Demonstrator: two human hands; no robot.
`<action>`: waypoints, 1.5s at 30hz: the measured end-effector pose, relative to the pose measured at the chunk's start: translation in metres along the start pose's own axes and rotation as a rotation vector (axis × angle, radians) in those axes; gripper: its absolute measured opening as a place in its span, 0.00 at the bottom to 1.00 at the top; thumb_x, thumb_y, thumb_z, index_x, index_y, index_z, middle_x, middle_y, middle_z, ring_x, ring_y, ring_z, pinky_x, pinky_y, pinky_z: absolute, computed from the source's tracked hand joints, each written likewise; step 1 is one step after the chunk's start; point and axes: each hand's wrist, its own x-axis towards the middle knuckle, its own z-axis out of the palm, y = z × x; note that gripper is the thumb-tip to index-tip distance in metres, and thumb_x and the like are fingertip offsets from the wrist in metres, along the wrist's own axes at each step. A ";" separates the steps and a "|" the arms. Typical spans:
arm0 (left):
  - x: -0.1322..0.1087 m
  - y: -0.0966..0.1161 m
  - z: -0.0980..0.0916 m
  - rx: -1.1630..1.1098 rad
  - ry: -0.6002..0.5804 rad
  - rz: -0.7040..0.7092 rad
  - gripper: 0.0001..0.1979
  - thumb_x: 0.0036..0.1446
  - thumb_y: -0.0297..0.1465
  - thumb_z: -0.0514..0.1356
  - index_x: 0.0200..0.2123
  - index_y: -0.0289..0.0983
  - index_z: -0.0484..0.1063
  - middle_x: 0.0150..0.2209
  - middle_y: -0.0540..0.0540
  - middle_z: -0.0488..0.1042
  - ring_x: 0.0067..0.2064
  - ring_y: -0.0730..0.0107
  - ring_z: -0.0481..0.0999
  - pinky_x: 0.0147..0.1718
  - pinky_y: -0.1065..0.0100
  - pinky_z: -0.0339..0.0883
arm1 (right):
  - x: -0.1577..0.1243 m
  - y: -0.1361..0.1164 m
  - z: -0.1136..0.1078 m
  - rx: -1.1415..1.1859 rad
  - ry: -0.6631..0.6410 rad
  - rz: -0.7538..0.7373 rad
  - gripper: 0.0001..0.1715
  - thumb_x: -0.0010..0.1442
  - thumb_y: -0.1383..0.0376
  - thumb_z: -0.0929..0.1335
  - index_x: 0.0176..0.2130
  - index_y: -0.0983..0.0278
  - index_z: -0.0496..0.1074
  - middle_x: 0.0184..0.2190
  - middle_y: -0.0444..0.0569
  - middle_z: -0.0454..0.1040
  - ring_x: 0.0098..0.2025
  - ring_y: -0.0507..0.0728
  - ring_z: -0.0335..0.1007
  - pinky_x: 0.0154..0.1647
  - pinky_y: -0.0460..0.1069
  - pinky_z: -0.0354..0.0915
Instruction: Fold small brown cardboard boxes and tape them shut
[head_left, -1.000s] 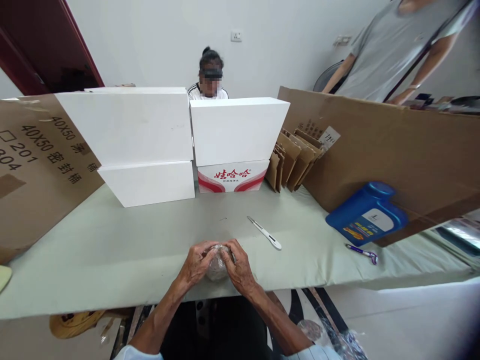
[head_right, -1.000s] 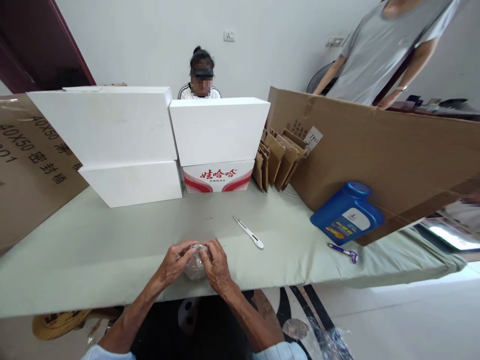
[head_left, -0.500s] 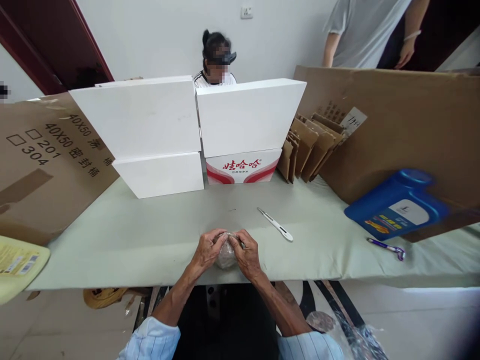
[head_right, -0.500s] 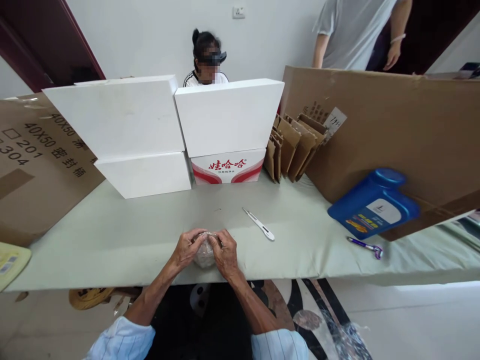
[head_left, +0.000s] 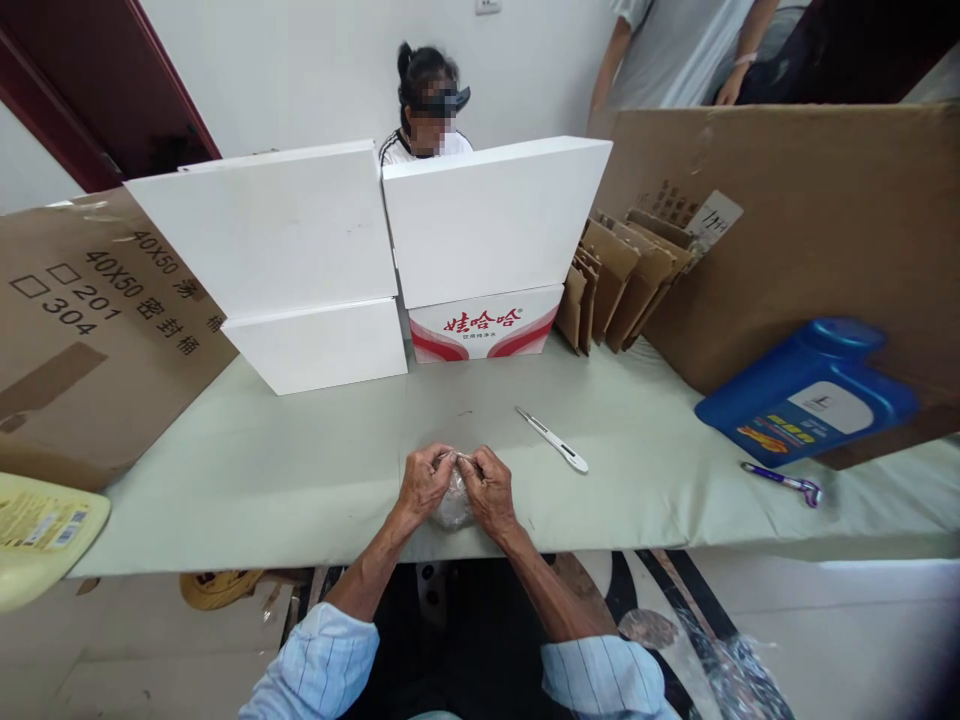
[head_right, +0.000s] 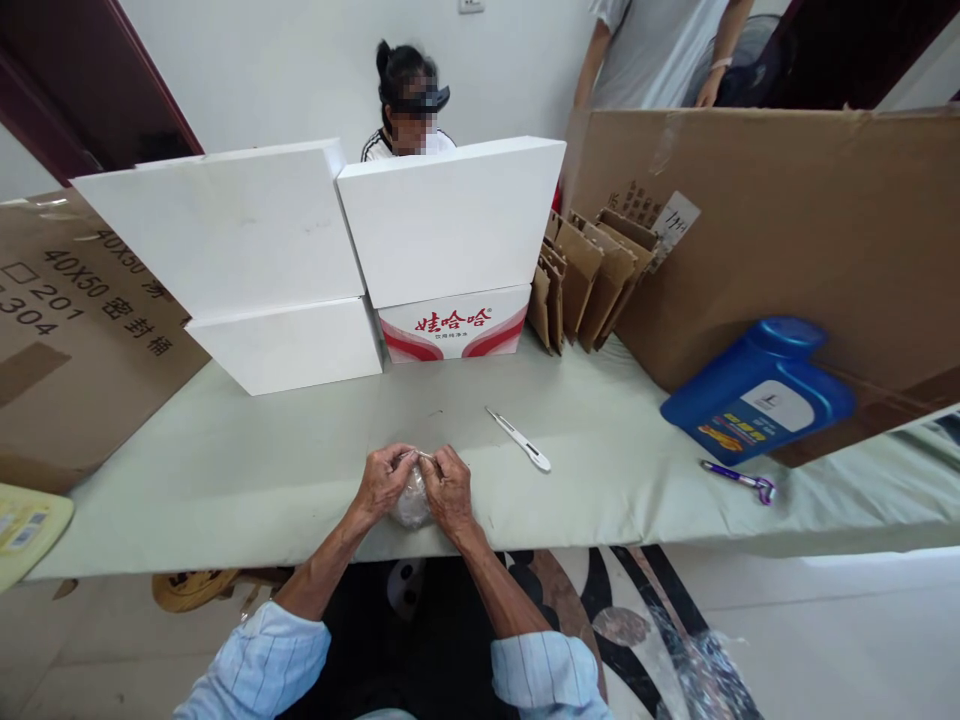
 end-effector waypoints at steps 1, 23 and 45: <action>0.001 0.000 0.001 0.000 0.002 -0.001 0.13 0.64 0.35 0.58 0.37 0.36 0.82 0.33 0.45 0.84 0.34 0.65 0.80 0.35 0.68 0.71 | 0.000 0.001 0.001 0.002 0.005 0.002 0.22 0.72 0.61 0.66 0.27 0.60 0.61 0.26 0.41 0.63 0.28 0.53 0.59 0.31 0.49 0.57; -0.010 0.006 -0.026 -0.217 -0.168 -0.035 0.26 0.56 0.45 0.68 0.51 0.32 0.79 0.43 0.41 0.83 0.42 0.62 0.79 0.42 0.66 0.72 | -0.010 -0.009 -0.020 0.124 -0.020 0.157 0.22 0.73 0.49 0.65 0.42 0.62 0.79 0.38 0.49 0.79 0.40 0.58 0.75 0.42 0.50 0.69; -0.015 -0.013 -0.031 -0.029 -0.225 -0.053 0.43 0.49 0.43 0.76 0.65 0.34 0.72 0.59 0.35 0.78 0.60 0.45 0.77 0.62 0.51 0.69 | 0.008 -0.007 -0.019 0.208 0.021 0.156 0.20 0.66 0.54 0.69 0.26 0.60 0.68 0.27 0.42 0.64 0.31 0.54 0.61 0.35 0.49 0.60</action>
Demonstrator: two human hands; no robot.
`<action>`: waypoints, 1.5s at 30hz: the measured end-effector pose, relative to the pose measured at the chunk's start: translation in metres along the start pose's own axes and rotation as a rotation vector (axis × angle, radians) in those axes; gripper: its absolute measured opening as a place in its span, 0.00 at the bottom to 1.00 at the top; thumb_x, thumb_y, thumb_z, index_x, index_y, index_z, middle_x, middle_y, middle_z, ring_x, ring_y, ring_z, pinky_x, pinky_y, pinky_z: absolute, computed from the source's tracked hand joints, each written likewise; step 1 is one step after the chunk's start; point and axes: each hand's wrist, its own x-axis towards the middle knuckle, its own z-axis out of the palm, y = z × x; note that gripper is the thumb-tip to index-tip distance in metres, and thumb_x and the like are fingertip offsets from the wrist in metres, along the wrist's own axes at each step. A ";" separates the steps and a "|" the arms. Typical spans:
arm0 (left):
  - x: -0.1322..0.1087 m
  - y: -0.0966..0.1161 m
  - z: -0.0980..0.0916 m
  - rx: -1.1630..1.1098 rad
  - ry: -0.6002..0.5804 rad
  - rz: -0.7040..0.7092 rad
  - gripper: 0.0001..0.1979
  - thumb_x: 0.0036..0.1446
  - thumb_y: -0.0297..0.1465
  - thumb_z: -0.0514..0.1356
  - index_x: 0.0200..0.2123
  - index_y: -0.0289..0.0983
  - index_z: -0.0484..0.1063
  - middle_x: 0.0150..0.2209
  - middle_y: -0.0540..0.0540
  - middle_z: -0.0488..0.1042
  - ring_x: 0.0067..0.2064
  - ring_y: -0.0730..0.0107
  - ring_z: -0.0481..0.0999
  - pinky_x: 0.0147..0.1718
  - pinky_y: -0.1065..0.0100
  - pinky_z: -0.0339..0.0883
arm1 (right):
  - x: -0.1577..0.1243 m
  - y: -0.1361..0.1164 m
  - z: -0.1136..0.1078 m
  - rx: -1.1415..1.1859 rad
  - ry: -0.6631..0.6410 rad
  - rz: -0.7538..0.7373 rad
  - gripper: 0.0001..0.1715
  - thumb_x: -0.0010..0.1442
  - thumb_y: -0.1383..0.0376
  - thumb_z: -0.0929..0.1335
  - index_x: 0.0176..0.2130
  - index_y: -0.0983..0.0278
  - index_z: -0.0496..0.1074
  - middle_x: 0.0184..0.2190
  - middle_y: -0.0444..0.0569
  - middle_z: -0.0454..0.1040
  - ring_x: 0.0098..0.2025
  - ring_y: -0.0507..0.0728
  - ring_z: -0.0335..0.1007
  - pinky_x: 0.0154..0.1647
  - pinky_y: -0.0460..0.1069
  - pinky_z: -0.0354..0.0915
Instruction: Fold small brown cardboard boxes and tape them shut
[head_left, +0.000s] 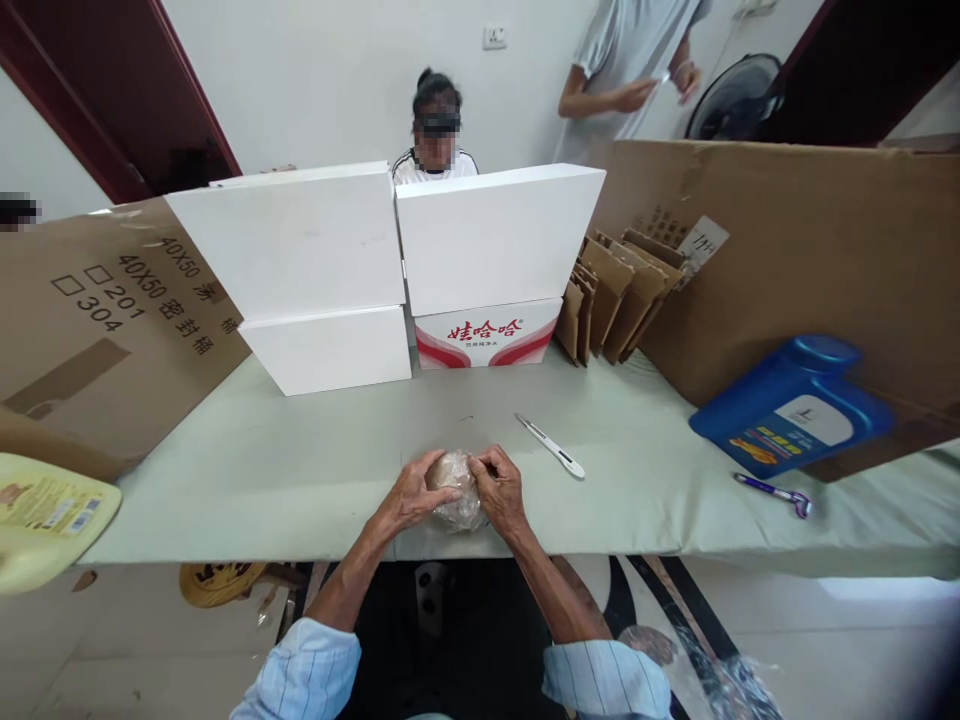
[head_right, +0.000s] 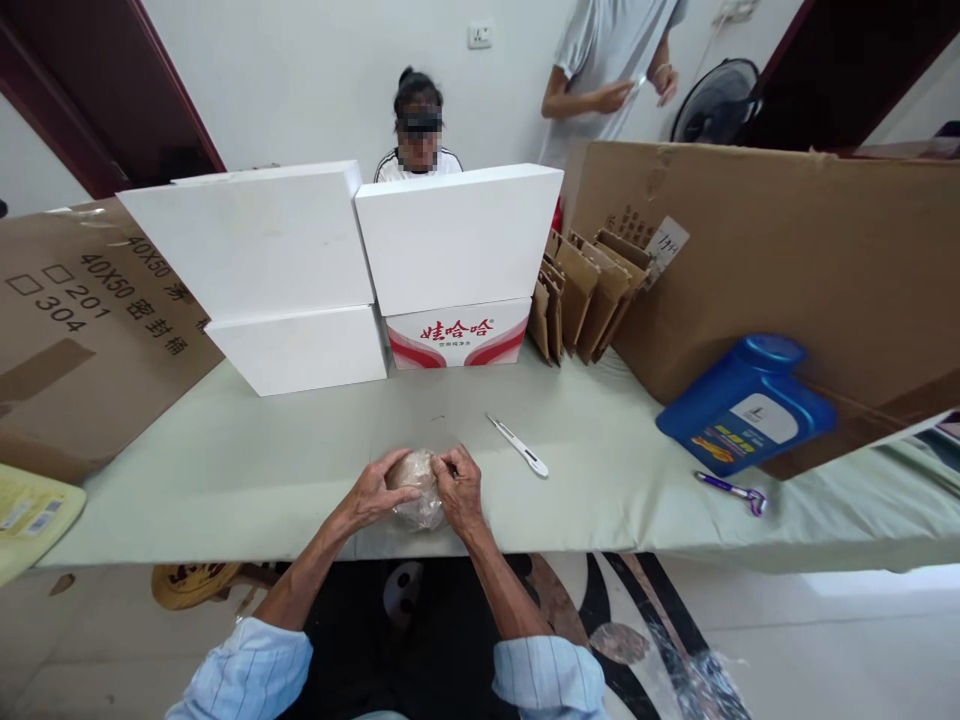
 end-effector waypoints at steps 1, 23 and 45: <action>0.000 -0.001 0.002 -0.020 0.001 0.002 0.42 0.50 0.43 0.76 0.65 0.34 0.72 0.58 0.36 0.78 0.59 0.46 0.77 0.62 0.51 0.69 | 0.000 0.001 -0.001 0.000 0.002 0.013 0.21 0.66 0.53 0.69 0.26 0.60 0.68 0.27 0.42 0.65 0.31 0.54 0.62 0.35 0.49 0.60; -0.004 0.007 0.010 -0.286 -0.002 0.032 0.37 0.58 0.41 0.70 0.66 0.32 0.69 0.60 0.35 0.78 0.60 0.52 0.78 0.62 0.57 0.70 | -0.007 0.001 -0.015 0.038 -0.032 0.202 0.31 0.68 0.42 0.67 0.47 0.66 0.81 0.36 0.53 0.80 0.36 0.60 0.74 0.36 0.51 0.72; 0.006 0.036 -0.006 -0.054 -0.028 0.047 0.33 0.54 0.39 0.71 0.62 0.36 0.77 0.58 0.38 0.81 0.57 0.50 0.80 0.60 0.55 0.72 | -0.007 -0.029 -0.023 0.001 -0.178 0.047 0.24 0.71 0.45 0.67 0.45 0.62 0.79 0.40 0.50 0.75 0.42 0.59 0.74 0.40 0.49 0.70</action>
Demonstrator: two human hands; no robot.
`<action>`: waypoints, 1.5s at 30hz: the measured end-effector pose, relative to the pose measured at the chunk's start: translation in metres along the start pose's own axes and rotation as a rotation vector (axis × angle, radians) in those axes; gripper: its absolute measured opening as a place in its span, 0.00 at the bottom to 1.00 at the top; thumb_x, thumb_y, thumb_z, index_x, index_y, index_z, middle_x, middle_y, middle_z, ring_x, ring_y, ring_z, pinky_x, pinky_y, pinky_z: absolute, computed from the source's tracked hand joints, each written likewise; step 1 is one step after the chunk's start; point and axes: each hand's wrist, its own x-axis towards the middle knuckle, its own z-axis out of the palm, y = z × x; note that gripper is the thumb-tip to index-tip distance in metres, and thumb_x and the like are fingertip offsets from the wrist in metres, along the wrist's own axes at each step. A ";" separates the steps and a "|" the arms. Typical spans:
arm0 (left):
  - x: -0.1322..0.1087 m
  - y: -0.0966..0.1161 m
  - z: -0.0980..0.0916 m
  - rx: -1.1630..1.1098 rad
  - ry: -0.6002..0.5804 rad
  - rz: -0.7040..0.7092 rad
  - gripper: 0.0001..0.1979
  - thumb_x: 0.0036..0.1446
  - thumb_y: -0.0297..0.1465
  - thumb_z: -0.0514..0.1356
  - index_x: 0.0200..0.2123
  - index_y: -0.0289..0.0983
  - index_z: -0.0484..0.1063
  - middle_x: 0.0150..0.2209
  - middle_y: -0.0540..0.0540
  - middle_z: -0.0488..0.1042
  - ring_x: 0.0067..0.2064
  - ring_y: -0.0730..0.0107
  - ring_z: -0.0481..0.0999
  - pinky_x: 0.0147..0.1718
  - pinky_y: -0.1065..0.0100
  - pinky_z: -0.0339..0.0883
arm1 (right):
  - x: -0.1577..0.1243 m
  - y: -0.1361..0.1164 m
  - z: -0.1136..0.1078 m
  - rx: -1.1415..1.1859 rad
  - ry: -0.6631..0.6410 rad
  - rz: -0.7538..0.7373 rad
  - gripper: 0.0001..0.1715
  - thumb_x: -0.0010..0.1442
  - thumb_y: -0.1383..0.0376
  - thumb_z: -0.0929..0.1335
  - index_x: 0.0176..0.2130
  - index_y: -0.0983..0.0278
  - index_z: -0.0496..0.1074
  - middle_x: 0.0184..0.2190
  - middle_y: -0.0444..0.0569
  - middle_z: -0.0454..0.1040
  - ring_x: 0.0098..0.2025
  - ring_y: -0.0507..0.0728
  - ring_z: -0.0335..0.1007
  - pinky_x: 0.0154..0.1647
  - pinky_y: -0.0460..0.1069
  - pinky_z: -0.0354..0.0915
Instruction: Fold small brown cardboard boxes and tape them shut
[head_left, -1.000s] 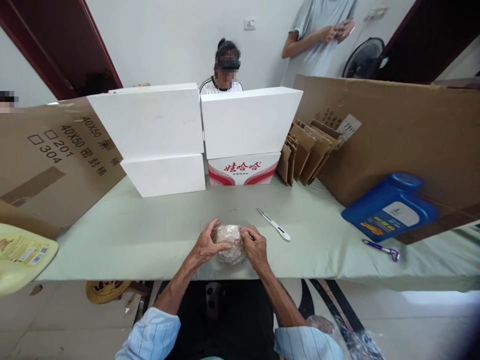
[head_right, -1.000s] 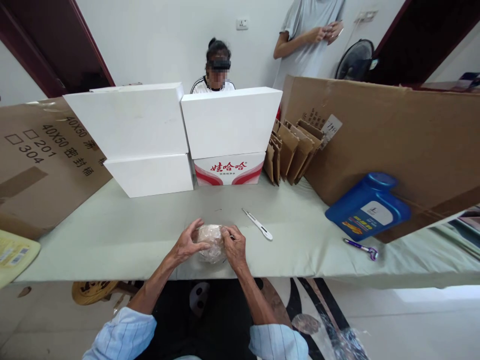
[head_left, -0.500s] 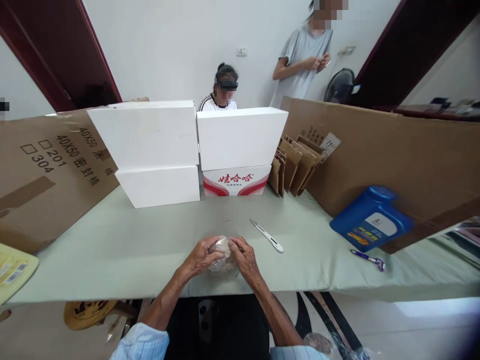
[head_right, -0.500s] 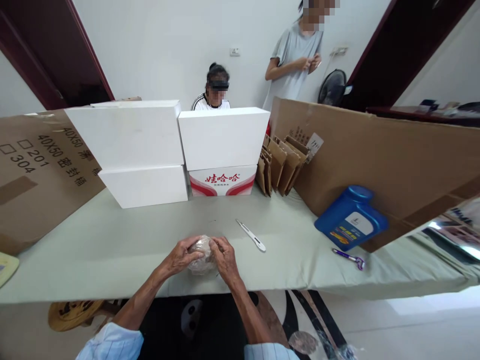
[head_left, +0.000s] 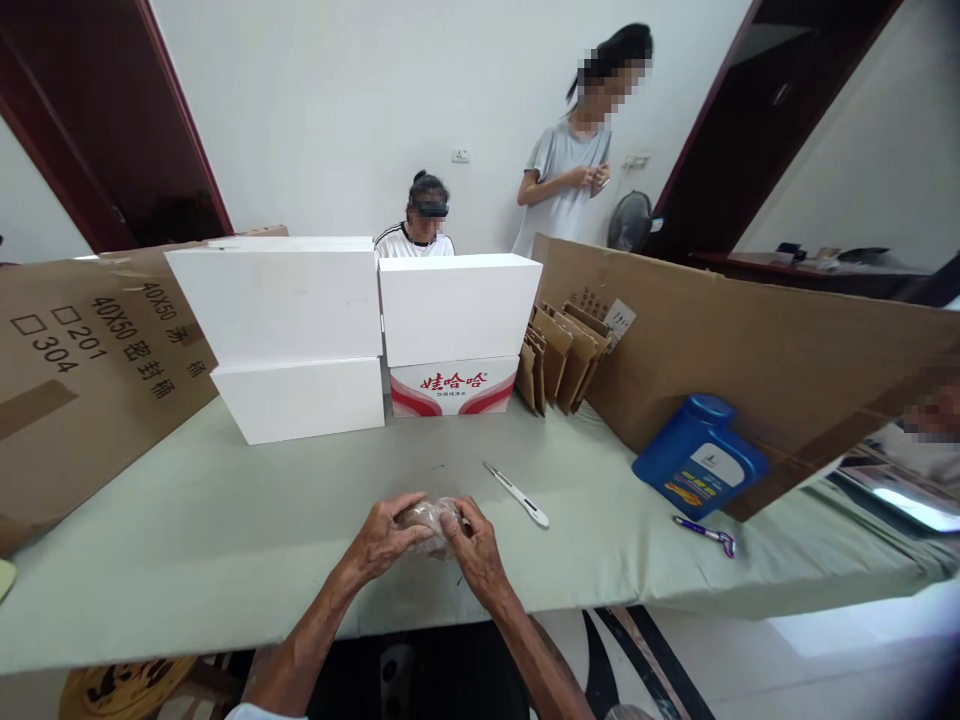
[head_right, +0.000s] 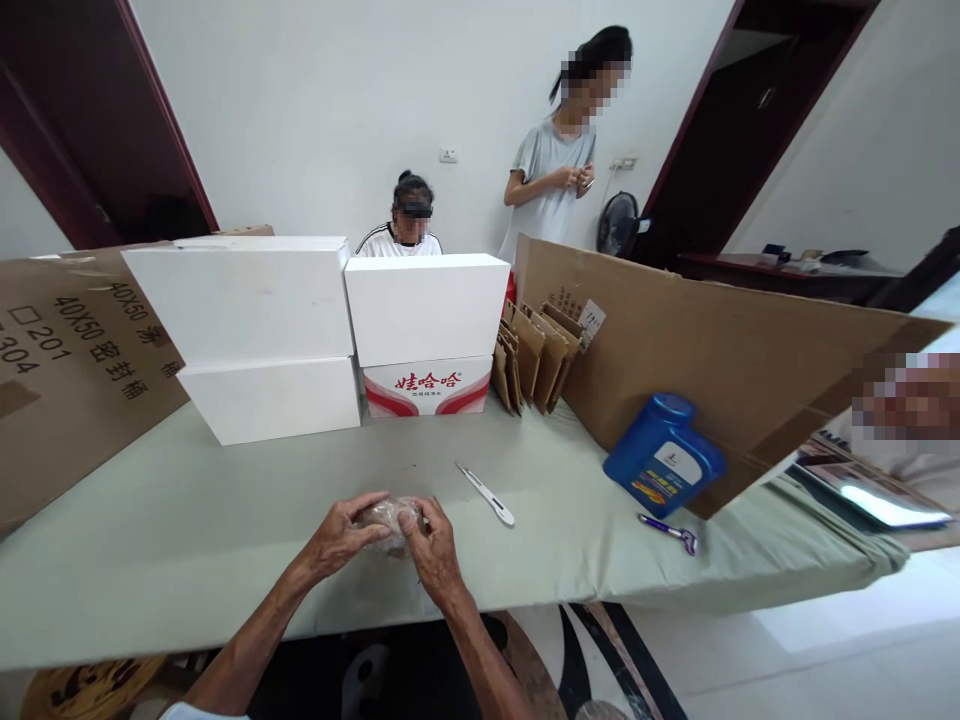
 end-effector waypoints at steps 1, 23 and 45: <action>-0.001 -0.001 -0.001 0.004 0.001 0.010 0.30 0.55 0.40 0.70 0.60 0.36 0.78 0.57 0.39 0.82 0.57 0.50 0.80 0.59 0.55 0.72 | -0.003 0.001 0.001 0.006 -0.002 0.003 0.23 0.72 0.46 0.67 0.45 0.62 0.78 0.40 0.50 0.74 0.42 0.59 0.73 0.40 0.49 0.71; -0.019 0.015 0.003 0.054 -0.082 0.291 0.11 0.61 0.30 0.65 0.45 0.39 0.84 0.50 0.40 0.80 0.50 0.58 0.81 0.51 0.61 0.74 | -0.014 -0.005 -0.004 -0.011 -0.059 -0.160 0.12 0.71 0.54 0.71 0.46 0.54 0.85 0.45 0.52 0.78 0.50 0.62 0.75 0.54 0.57 0.71; -0.039 0.012 0.012 0.280 0.054 0.499 0.08 0.69 0.29 0.61 0.47 0.41 0.80 0.46 0.43 0.82 0.49 0.62 0.82 0.50 0.64 0.76 | -0.013 -0.022 0.001 0.275 -0.043 0.229 0.20 0.55 0.50 0.79 0.32 0.61 0.74 0.32 0.43 0.71 0.35 0.54 0.68 0.37 0.47 0.66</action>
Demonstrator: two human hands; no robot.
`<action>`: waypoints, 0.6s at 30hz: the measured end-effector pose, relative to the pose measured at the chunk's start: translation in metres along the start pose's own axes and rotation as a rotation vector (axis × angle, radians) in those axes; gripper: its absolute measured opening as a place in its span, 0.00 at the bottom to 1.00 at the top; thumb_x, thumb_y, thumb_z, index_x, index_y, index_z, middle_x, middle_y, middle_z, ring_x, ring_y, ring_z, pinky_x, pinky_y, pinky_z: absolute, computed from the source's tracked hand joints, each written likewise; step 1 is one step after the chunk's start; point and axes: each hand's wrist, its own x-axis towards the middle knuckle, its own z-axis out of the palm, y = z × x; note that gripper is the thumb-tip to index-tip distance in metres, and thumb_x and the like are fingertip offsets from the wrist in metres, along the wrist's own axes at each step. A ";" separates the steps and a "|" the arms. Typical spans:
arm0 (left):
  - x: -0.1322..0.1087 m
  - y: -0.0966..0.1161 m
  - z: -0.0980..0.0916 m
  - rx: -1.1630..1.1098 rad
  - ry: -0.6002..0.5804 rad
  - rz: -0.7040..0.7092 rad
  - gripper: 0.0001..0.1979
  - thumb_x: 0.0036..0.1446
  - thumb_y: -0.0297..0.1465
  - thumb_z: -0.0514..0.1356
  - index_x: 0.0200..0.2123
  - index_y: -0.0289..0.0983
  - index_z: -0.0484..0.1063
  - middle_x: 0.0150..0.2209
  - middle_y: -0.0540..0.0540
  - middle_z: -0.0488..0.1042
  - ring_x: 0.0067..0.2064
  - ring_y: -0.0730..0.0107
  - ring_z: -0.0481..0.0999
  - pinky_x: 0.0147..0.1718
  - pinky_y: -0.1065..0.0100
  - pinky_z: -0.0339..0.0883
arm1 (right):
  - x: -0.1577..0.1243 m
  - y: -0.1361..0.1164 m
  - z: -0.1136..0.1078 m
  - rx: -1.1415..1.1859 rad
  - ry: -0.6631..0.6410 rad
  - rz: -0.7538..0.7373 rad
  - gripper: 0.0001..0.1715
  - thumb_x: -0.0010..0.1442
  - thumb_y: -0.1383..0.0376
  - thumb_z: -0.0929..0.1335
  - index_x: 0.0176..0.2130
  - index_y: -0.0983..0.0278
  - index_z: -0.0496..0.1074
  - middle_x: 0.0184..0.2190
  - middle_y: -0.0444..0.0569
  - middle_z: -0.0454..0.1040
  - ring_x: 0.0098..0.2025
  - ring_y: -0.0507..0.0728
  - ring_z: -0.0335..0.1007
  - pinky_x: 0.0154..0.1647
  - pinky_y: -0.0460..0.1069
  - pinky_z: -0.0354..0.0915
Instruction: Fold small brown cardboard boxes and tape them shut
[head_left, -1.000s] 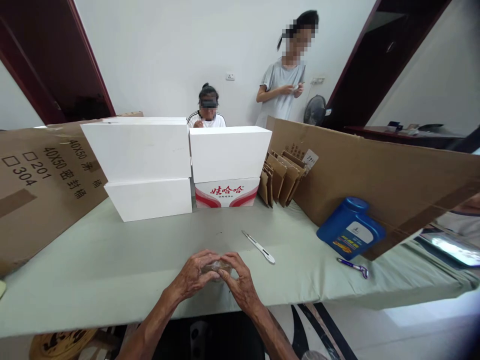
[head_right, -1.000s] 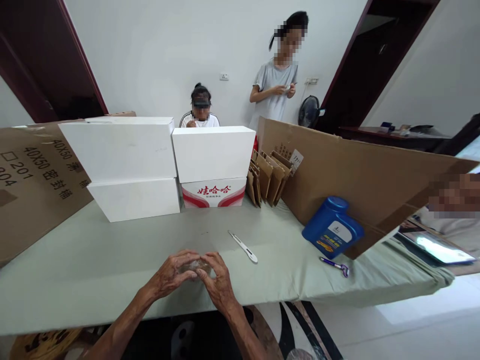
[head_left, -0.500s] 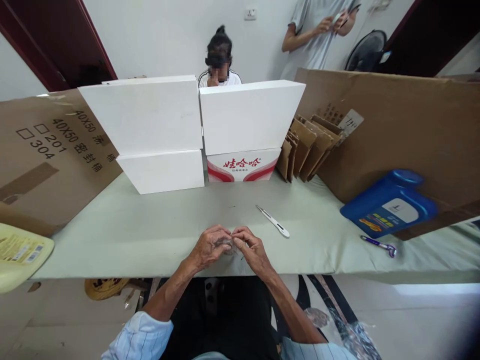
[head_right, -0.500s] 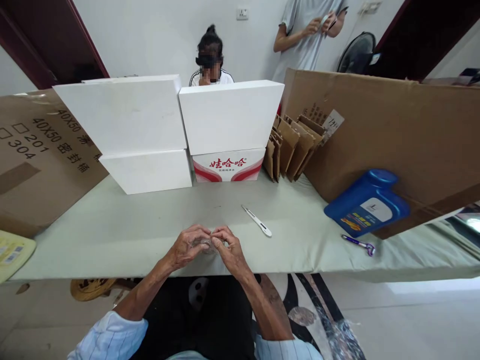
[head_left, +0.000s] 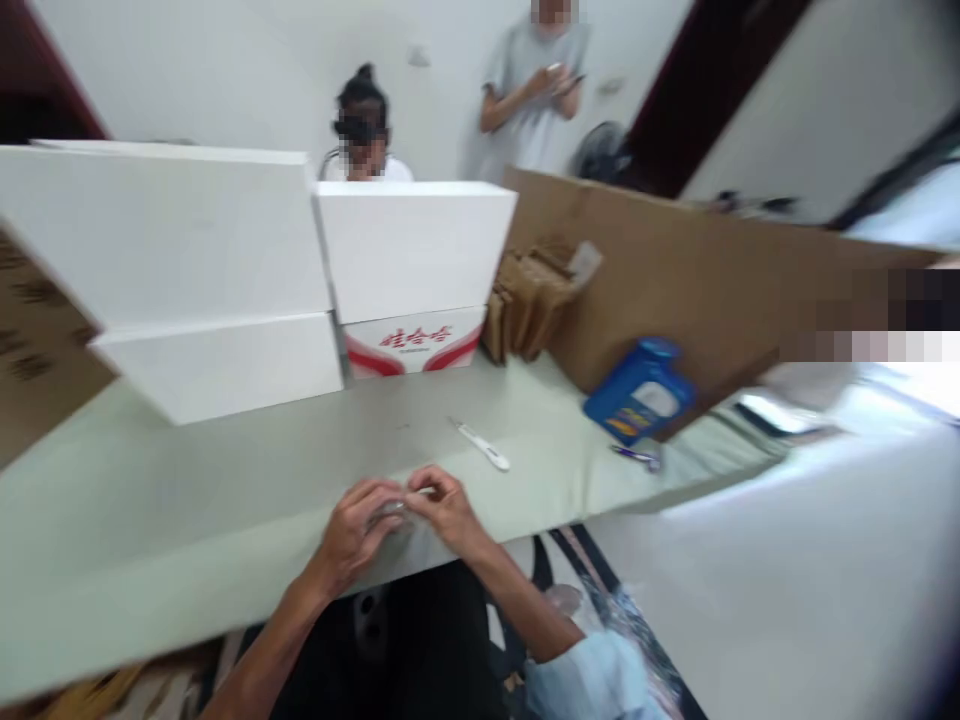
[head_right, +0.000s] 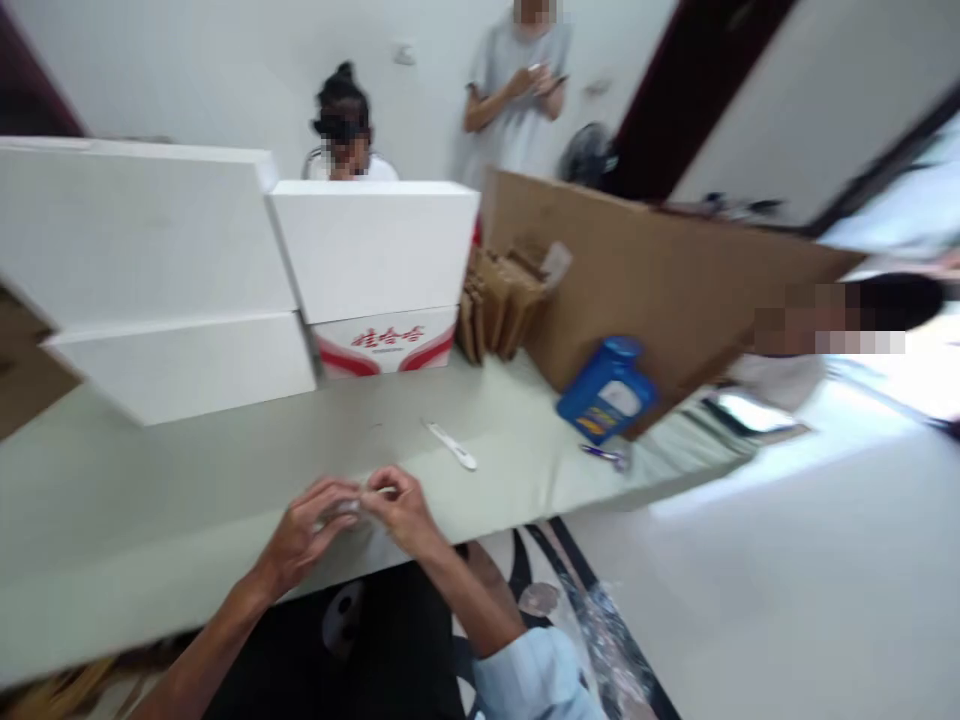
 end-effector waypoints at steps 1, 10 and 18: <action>-0.003 -0.003 0.001 0.013 0.020 0.019 0.07 0.68 0.30 0.62 0.47 0.42 0.80 0.46 0.44 0.83 0.49 0.63 0.83 0.49 0.66 0.77 | -0.005 0.001 0.000 -0.092 0.033 -0.103 0.19 0.60 0.50 0.77 0.32 0.61 0.75 0.34 0.44 0.73 0.38 0.55 0.70 0.38 0.47 0.67; -0.005 -0.045 0.011 -0.011 0.045 0.186 0.13 0.66 0.47 0.65 0.43 0.46 0.83 0.44 0.48 0.86 0.42 0.65 0.88 0.42 0.75 0.82 | -0.014 0.026 -0.011 -1.053 -0.060 -0.758 0.15 0.76 0.54 0.65 0.43 0.61 0.73 0.41 0.49 0.78 0.40 0.55 0.75 0.44 0.48 0.71; -0.031 -0.110 -0.005 0.000 0.000 -0.158 0.27 0.53 0.56 0.70 0.51 0.49 0.84 0.54 0.49 0.85 0.52 0.52 0.87 0.46 0.65 0.85 | -0.010 0.040 -0.009 -1.026 -0.065 -0.730 0.18 0.76 0.53 0.66 0.35 0.60 0.68 0.41 0.48 0.78 0.42 0.54 0.74 0.44 0.47 0.70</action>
